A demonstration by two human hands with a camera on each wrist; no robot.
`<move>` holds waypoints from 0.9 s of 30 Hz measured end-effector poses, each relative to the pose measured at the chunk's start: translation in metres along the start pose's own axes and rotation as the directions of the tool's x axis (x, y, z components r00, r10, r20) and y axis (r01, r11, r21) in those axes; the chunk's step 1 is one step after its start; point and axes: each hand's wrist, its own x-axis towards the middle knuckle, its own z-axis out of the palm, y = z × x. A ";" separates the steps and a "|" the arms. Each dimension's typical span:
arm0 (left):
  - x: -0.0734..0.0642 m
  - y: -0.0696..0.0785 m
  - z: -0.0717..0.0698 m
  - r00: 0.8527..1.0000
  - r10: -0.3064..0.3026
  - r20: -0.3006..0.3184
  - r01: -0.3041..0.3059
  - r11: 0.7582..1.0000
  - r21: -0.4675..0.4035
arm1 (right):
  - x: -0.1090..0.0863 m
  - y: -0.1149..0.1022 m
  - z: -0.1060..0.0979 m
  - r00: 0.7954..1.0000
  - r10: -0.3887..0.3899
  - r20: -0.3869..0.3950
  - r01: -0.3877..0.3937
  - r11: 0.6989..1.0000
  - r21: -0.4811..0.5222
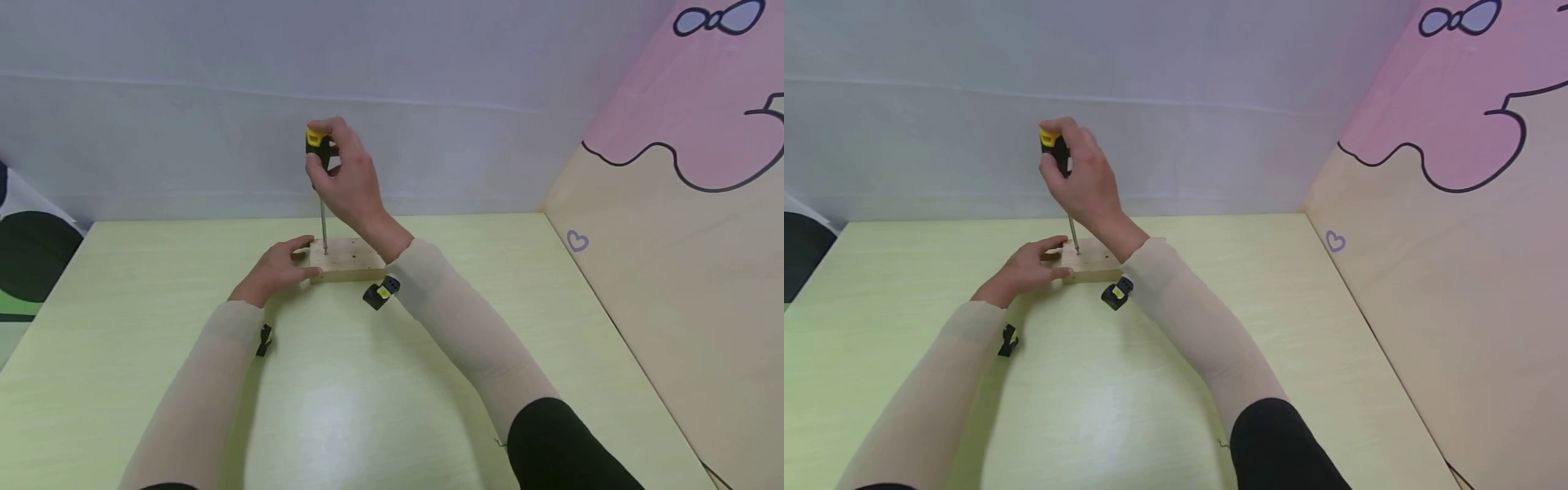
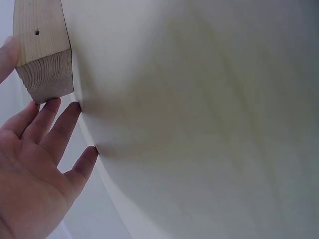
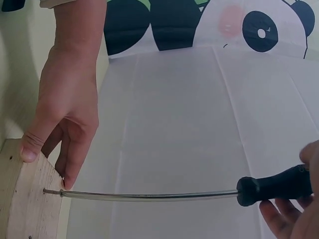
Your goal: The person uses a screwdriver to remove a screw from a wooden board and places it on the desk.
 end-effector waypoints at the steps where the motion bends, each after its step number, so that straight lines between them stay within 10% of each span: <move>1: 0.000 0.000 0.001 1.000 0.001 -0.001 -0.001 1.000 -0.003 | 0.000 0.000 0.000 1.000 0.008 -0.002 -0.008 1.000 0.002; 27: -0.001 0.001 0.002 1.000 -0.025 0.003 0.025 1.000 -0.017 | -0.002 -0.005 -0.003 0.998 0.026 0.054 -0.028 0.999 0.042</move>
